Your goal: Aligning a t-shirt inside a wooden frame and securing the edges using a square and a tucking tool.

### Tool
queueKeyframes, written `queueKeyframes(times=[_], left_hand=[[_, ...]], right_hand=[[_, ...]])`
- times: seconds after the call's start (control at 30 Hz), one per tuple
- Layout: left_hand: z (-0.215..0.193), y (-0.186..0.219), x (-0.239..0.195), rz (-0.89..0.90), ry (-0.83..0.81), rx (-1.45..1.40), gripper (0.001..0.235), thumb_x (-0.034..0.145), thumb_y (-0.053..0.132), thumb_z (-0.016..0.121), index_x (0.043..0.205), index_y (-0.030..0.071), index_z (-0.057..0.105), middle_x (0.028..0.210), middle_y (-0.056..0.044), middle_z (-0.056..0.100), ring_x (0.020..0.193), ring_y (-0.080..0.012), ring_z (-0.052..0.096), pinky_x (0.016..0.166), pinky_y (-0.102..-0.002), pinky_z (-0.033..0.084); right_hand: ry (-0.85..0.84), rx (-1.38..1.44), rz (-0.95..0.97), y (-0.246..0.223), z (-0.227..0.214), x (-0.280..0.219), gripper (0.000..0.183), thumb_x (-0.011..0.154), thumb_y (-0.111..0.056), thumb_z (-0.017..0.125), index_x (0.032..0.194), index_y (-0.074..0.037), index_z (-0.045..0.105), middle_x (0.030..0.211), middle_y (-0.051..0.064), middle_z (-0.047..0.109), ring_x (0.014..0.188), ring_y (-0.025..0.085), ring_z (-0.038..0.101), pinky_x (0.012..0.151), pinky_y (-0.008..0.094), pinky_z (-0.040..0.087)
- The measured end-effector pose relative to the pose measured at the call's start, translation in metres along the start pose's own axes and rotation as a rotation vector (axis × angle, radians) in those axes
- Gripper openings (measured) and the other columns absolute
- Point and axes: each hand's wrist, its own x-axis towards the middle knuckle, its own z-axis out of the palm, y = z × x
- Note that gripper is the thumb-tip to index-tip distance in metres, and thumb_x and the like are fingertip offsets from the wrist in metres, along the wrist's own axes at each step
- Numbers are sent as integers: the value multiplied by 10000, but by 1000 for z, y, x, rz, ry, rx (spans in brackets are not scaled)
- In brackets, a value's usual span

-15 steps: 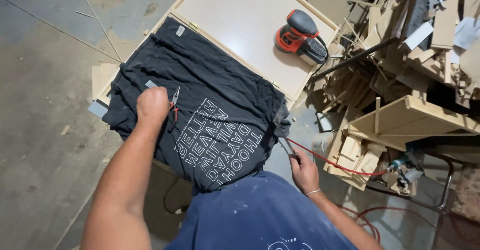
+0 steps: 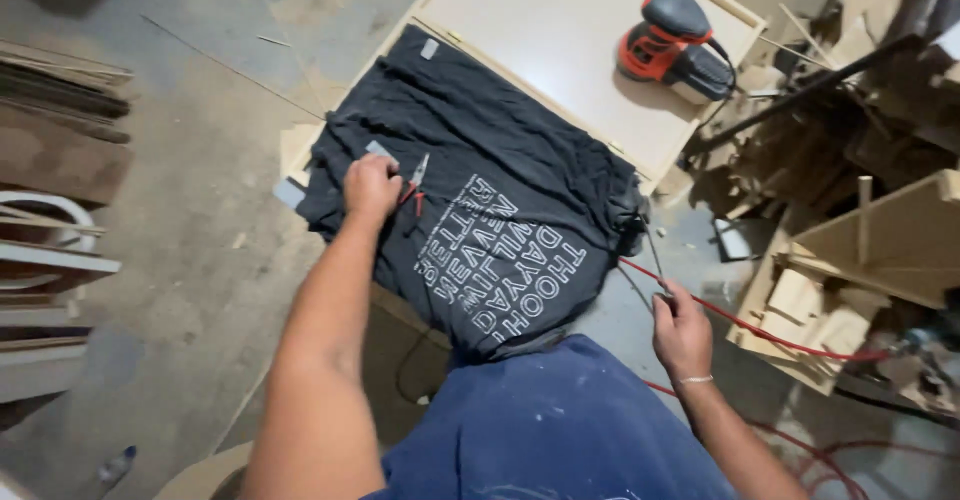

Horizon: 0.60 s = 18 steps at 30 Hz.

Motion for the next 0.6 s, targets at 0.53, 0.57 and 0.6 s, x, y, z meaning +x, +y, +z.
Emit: queueKeyframes(times=[0.53, 0.57, 0.6], left_hand=[[-47, 68, 9, -216, -337, 303, 444, 768, 305, 864, 1120, 54, 759, 1135, -186, 735, 1048, -402, 716, 850, -486, 595], [-46, 70, 9, -218, -326, 292, 419, 797, 275, 828, 1143, 55, 740, 1161, -194, 722, 1070, -412, 702, 874, -489, 582], [-46, 72, 10, -219, -314, 280, 395, 826, 244, 791, 1166, 57, 721, 1187, -202, 708, 1093, -423, 687, 898, -491, 569]], right_hand=[[103, 196, 65, 115, 3, -139, 323, 994, -218, 620, 1284, -100, 698, 1168, 68, 743, 1054, 163, 676, 951, 310, 482], [115, 212, 119, 124, 7, -150, 330, 1002, -227, 616, 1296, -102, 695, 1062, 50, 725, 964, 155, 658, 913, 307, 482], [127, 228, 173, 133, 12, -161, 337, 1009, -237, 613, 1308, -104, 692, 955, 31, 707, 875, 147, 640, 875, 303, 481]])
